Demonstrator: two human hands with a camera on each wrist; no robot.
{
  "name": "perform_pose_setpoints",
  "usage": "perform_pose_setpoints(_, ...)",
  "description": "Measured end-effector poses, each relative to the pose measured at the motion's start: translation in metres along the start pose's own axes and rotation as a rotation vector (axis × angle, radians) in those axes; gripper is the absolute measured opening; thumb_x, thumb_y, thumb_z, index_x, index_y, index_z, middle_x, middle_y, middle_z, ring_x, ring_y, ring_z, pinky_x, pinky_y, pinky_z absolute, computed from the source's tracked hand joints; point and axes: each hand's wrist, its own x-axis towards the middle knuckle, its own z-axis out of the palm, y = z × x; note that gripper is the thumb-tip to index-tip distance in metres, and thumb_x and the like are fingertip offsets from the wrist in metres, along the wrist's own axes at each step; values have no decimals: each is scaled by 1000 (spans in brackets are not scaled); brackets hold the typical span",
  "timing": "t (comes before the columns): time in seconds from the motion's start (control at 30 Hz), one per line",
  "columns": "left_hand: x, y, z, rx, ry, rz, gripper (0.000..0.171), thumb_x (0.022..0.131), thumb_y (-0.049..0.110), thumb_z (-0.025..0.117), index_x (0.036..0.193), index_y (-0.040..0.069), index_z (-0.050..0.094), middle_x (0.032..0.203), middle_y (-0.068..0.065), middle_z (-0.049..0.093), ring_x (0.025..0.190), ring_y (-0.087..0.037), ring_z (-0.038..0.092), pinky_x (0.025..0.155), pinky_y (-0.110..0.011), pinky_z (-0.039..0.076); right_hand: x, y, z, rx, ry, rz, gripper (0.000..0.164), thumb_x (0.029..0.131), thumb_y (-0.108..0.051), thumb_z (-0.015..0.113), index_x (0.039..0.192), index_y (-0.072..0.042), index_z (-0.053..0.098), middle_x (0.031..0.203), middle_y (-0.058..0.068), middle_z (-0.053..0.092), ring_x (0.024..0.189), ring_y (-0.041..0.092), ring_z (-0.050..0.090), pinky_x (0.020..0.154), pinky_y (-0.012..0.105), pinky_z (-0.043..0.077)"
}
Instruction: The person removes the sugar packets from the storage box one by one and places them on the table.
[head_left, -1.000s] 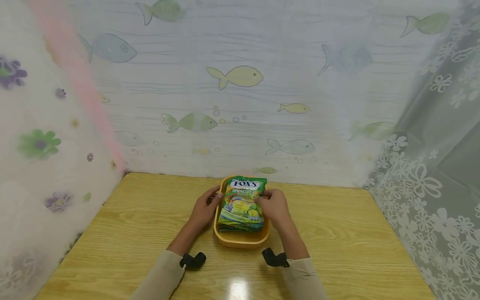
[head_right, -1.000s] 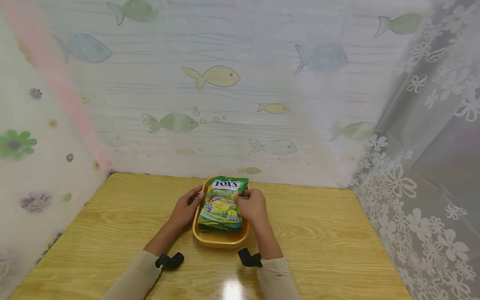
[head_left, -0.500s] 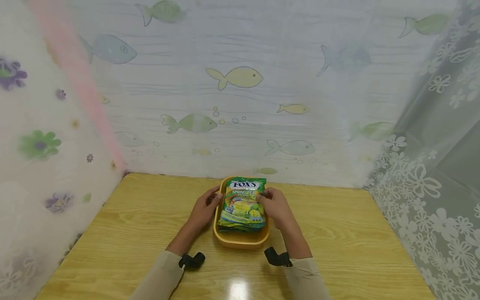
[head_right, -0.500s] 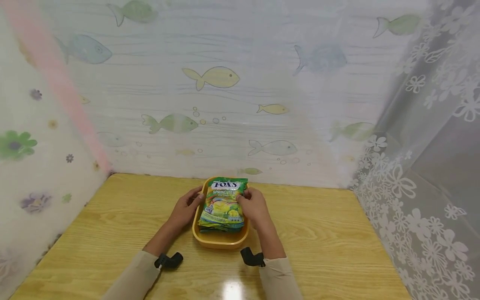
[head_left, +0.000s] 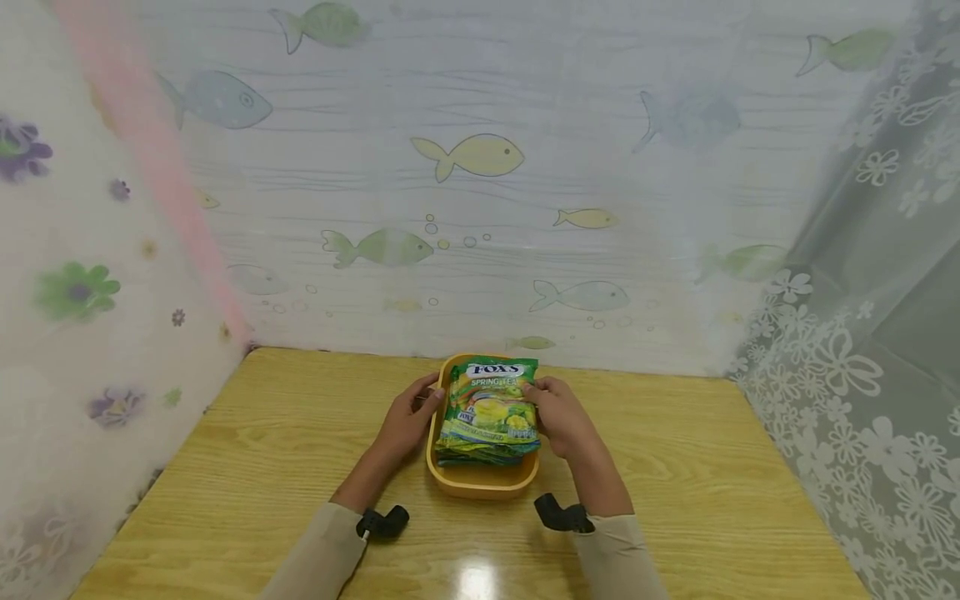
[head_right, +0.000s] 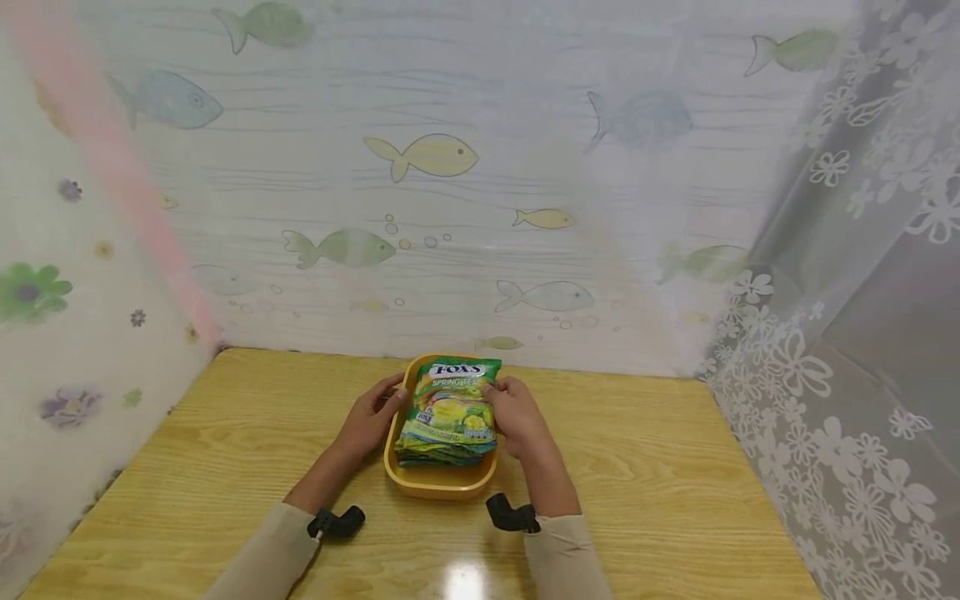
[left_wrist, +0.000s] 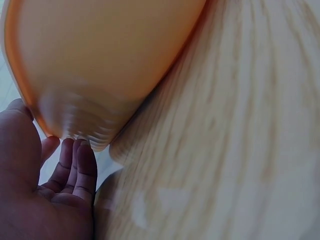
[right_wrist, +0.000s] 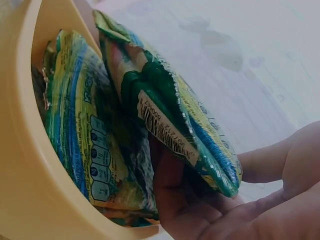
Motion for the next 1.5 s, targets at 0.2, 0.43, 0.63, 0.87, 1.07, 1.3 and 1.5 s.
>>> perform_pose_setpoints(0.2, 0, -3, 0, 6, -14, 12, 52, 112, 39, 57, 158, 18, 51, 124, -12, 68, 107, -24, 66, 96, -47, 54, -1, 0, -6, 29, -8, -5, 35, 117, -18, 42, 137, 11, 46, 111, 16, 53, 79, 18, 52, 79, 37, 47)
perform_pose_setpoints(0.43, 2, -5, -2, -6, -39, 7, 51, 112, 41, 56, 159, 22, 50, 125, -10, 68, 108, -24, 67, 98, -48, 53, -1, 0, -17, 51, -14, -5, 47, 118, -20, 38, 151, 13, 35, 144, 28, 41, 112, 30, 58, 99, 50, 47)
perform_pose_setpoints(0.63, 2, -5, -2, -9, -45, 12, 53, 111, 43, 56, 159, 22, 50, 125, -10, 68, 109, -23, 67, 97, -47, 54, -4, -2, -27, 59, -4, -6, 50, 118, -20, 35, 155, 13, 30, 151, 30, 35, 116, 30, 55, 96, 44, 49)
perform_pose_setpoints(0.87, 1, -4, -3, -18, -40, 29, 53, 111, 41, 57, 159, 18, 50, 123, -11, 69, 107, -24, 68, 96, -47, 54, -5, -3, -44, 72, -14, -10, 54, 119, -20, 33, 160, 13, 22, 154, 30, 31, 119, 28, 52, 92, 37, 49)
perform_pose_setpoints(1.07, 2, -3, -3, -18, -37, 22, 52, 112, 39, 57, 159, 17, 50, 121, -11, 71, 106, -22, 69, 98, -45, 54, -6, 0, -61, 70, -35, -15, 56, 119, -22, 30, 161, 14, 18, 150, 26, 34, 108, 15, 54, 87, 30, 50)
perform_pose_setpoints(1.3, 2, -3, -3, -28, -35, 12, 51, 112, 35, 57, 159, 17, 50, 121, -13, 71, 107, -26, 69, 98, -48, 53, -4, 3, -78, 134, -26, -21, 59, 119, -25, 31, 162, 12, 15, 142, 20, 41, 103, 6, 58, 85, 26, 54)
perform_pose_setpoints(1.5, 3, -5, 0, -42, -23, 16, 50, 113, 29, 57, 159, 11, 49, 123, -17, 70, 109, -31, 69, 98, -51, 54, -3, 7, -88, 154, -13, -7, 61, 119, -27, 31, 163, 11, 14, 142, 19, 43, 104, 7, 60, 84, 26, 56)
